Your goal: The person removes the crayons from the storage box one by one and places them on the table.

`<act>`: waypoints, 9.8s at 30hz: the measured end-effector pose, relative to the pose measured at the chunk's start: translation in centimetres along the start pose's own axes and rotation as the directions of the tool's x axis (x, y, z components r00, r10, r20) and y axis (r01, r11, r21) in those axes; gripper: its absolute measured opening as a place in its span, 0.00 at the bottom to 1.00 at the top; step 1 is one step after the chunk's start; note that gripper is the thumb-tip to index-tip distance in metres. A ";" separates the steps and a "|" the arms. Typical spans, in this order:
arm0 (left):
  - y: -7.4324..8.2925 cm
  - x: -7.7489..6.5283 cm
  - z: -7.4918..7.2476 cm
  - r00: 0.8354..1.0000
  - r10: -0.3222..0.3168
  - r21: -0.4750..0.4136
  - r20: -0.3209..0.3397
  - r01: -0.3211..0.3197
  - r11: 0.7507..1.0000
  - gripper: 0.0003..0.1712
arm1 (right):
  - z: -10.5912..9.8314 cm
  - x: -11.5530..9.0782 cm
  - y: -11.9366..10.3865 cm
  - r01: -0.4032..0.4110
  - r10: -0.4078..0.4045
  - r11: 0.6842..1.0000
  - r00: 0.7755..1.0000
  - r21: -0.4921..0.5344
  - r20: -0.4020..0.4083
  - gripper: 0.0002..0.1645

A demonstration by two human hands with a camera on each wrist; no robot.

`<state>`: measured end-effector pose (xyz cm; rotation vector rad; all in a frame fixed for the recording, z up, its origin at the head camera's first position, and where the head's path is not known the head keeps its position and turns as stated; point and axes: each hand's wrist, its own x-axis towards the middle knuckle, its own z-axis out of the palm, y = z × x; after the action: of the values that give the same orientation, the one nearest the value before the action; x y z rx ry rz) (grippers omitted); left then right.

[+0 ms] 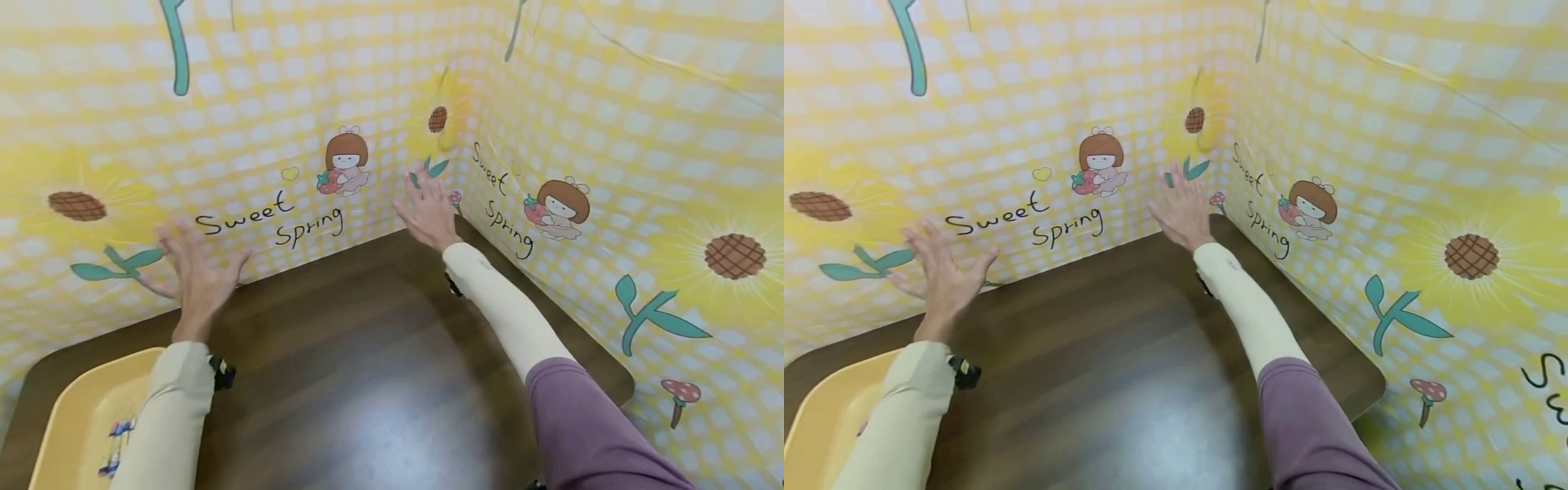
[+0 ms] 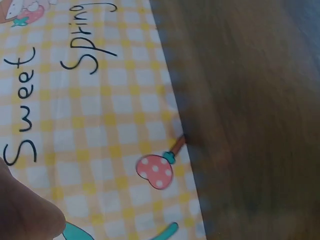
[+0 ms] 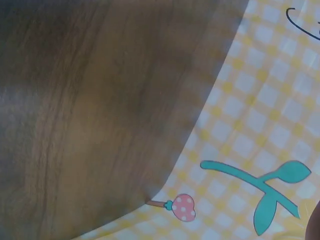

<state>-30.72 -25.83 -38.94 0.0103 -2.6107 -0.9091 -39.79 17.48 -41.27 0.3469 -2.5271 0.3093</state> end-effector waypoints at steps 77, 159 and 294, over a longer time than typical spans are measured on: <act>-9.3 -16.0 -12.6 0.928 -0.365 0.273 0.073 0.334 0.902 0.29 | -3.7 -14.1 -0.8 0.276 -0.303 0.911 0.952 0.307 0.042 0.37; 2.7 -17.5 2.1 0.665 -0.304 -0.367 0.682 0.671 0.644 0.26 | -7.7 -11.9 -13.8 -0.460 -0.033 0.580 0.811 0.672 0.584 0.15; 4.1 -17.4 3.3 0.784 -0.345 -0.320 0.516 0.550 0.771 0.24 | -6.9 -12.1 -14.0 -0.721 0.061 0.358 0.652 0.594 0.755 0.19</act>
<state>-15.20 -18.41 -44.91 0.3905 -2.7525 -1.8913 -22.25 8.52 -40.46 0.1227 -2.8048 2.1310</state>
